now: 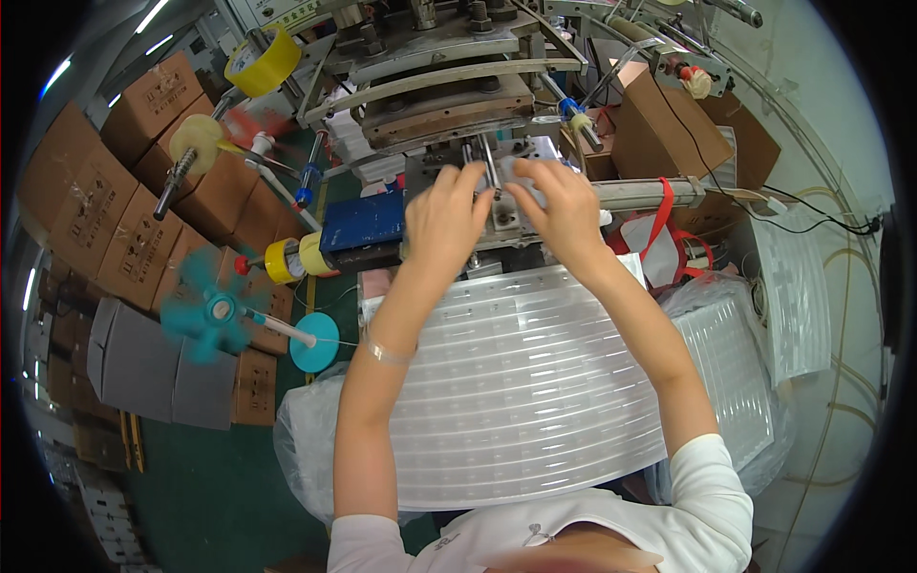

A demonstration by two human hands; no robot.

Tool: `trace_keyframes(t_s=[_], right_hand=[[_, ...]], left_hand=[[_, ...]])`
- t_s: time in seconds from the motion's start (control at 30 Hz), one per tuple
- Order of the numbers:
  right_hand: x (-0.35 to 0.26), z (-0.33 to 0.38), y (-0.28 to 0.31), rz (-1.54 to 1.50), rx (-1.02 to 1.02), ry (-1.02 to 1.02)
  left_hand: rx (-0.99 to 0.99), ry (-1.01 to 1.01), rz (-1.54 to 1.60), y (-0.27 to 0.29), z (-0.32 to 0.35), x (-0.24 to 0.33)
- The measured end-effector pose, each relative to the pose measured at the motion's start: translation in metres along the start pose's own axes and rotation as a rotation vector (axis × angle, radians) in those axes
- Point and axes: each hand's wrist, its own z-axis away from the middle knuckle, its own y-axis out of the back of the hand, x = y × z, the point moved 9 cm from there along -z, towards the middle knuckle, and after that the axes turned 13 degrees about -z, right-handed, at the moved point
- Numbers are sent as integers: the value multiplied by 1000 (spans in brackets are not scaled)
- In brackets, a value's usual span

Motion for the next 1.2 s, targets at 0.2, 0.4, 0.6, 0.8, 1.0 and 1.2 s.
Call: trace_keyframes(t_s=[0.2, 0.4, 0.6, 0.8, 1.0, 1.2], right_hand=[[16, -17, -50, 331, -95, 107], [26, 1, -28, 156, -91, -20], [44, 60, 32, -18, -361, -379], [49, 157, 17, 367, -778, 56], [59, 133, 36, 29, -623, -258], [84, 106, 78, -101, -262, -473]], left_hand=[[-63, -14, 321, 11, 68, 12], [-218, -101, 288, -35, 90, 35], [-333, -292, 102, -87, 94, 75], [-498, -315, 66, -123, 112, 83], [-460, -128, 220, -114, 104, 90], [-301, -318, 137, -116, 100, 120]])
